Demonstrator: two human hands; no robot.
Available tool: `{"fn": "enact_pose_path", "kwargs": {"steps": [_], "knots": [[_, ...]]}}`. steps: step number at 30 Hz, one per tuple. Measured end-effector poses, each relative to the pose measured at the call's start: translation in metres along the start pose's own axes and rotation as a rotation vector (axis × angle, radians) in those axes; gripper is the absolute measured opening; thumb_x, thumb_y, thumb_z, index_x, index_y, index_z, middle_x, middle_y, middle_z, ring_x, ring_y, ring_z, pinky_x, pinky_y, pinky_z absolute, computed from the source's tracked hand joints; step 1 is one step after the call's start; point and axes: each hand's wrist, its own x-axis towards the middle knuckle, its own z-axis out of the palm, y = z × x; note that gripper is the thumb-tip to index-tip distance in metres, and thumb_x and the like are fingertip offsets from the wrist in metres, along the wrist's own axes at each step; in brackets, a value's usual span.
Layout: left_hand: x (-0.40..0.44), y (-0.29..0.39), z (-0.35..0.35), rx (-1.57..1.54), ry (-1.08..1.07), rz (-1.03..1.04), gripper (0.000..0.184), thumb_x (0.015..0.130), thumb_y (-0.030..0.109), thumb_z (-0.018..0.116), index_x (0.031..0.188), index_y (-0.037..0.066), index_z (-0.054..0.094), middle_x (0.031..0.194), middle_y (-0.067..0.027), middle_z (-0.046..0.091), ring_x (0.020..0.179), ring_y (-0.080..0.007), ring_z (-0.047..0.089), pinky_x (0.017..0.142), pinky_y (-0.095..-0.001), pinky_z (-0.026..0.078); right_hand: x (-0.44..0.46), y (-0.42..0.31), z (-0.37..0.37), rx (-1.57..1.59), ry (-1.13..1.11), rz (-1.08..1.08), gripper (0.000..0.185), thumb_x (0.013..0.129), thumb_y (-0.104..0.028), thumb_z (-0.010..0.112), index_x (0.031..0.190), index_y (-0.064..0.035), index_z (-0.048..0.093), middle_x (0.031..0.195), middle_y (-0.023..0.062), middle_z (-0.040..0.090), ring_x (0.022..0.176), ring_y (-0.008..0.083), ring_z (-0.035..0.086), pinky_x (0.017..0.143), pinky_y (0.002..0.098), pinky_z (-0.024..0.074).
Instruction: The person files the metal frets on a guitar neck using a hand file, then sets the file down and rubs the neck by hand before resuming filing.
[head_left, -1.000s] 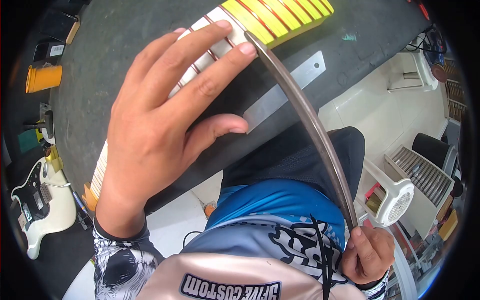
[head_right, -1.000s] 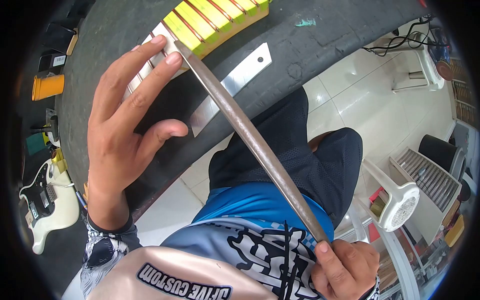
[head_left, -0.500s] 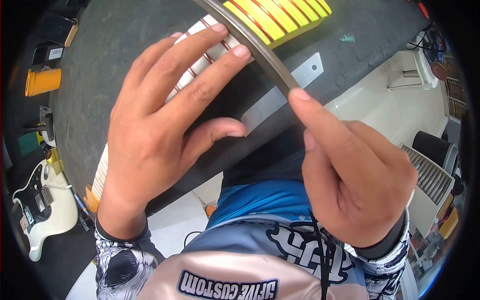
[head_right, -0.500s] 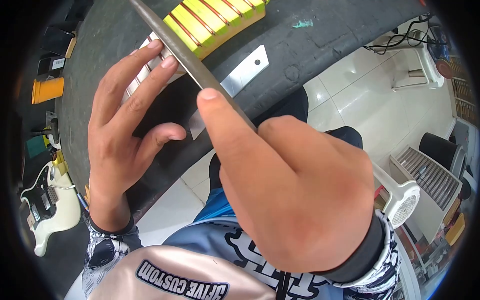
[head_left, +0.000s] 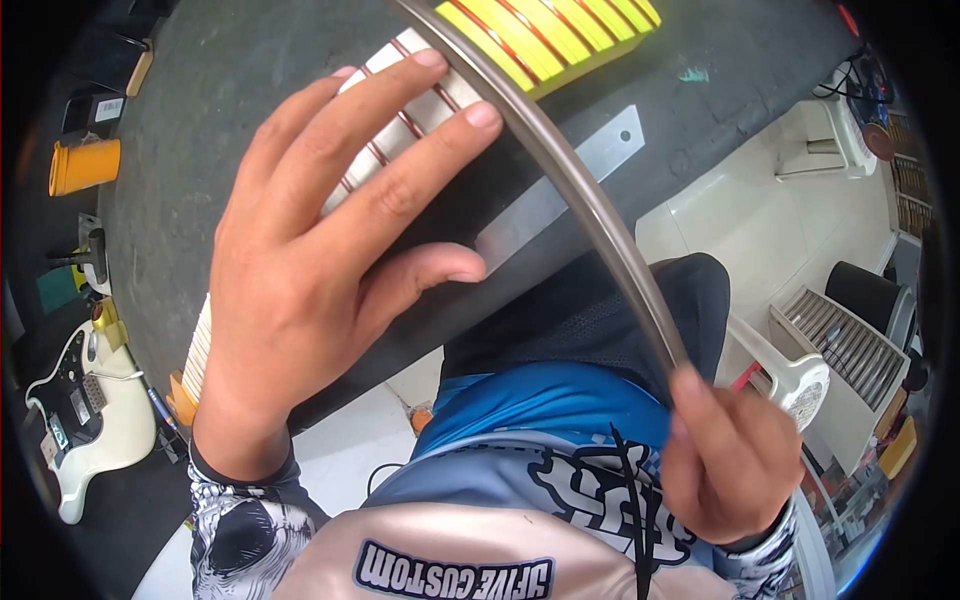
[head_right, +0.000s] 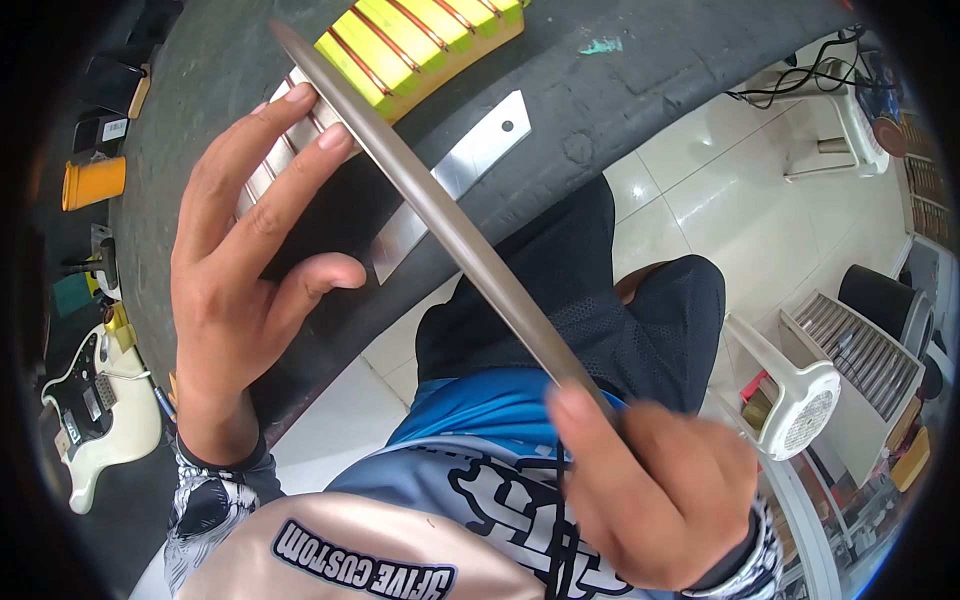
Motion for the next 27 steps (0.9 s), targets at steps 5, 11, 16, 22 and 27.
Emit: {"fn": "enact_pose_path", "kwargs": {"steps": [5, 11, 16, 22, 27], "knots": [[-0.002, 0.001, -0.001, -0.015, -0.001, -0.018, 0.067, 0.076, 0.049, 0.071, 0.128, 0.007, 0.066, 0.135, -0.0191, 0.057, 0.121, -0.0377, 0.056, 0.101, -0.0451, 0.045, 0.077, -0.007, 0.017, 0.077, 0.055, -0.033, 0.044, 0.076, 0.012, 0.065, 0.118, -0.0033, 0.07, 0.062, 0.0082, 0.056, 0.047, 0.0202, 0.052, 0.045, 0.0307, 0.04], [-0.001, 0.0, -0.002, 0.0, -0.009, -0.006, 0.068, 0.075, 0.049, 0.072, 0.129, 0.008, 0.065, 0.136, -0.0181, 0.057, 0.12, -0.0383, 0.056, 0.101, -0.0454, 0.044, 0.03, -0.003, -0.004, 0.049, 0.105, 0.0, 0.044, 0.073, 0.01, 0.065, 0.116, 0.001, 0.07, 0.067, 0.0121, 0.064, 0.051, 0.0202, 0.056, 0.052, 0.029, 0.046], [0.0, 0.003, -0.003, -0.001, -0.017, -0.028, 0.066, 0.074, 0.047, 0.072, 0.129, 0.01, 0.066, 0.136, -0.0173, 0.057, 0.12, -0.0383, 0.056, 0.1, -0.0448, 0.045, -0.029, 0.01, -0.007, 0.225, 0.131, 0.099, 0.045, 0.069, 0.005, 0.065, 0.114, -0.0004, 0.07, 0.064, 0.0092, 0.063, 0.049, 0.018, 0.057, 0.049, 0.0294, 0.0464], [-0.003, 0.004, -0.003, 0.001, -0.009, -0.052, 0.066, 0.072, 0.042, 0.076, 0.13, 0.012, 0.065, 0.137, -0.0159, 0.057, 0.12, -0.0369, 0.057, 0.098, -0.0435, 0.046, -0.053, 0.011, -0.008, 0.396, 0.109, 0.195, 0.039, 0.07, 0.003, 0.065, 0.109, 0.0019, 0.071, 0.06, 0.0092, 0.062, 0.045, 0.0188, 0.059, 0.047, 0.0281, 0.0489], [-0.008, 0.003, -0.001, -0.009, 0.053, -0.079, 0.067, 0.072, 0.038, 0.078, 0.133, 0.015, 0.063, 0.139, -0.0146, 0.056, 0.12, -0.0358, 0.057, 0.097, -0.0421, 0.047, -0.056, 0.012, -0.003, 0.466, 0.092, 0.294, 0.038, 0.071, 0.004, 0.064, 0.109, 0.0037, 0.072, 0.061, 0.0127, 0.065, 0.047, 0.0192, 0.062, 0.048, 0.0261, 0.0486]]}}
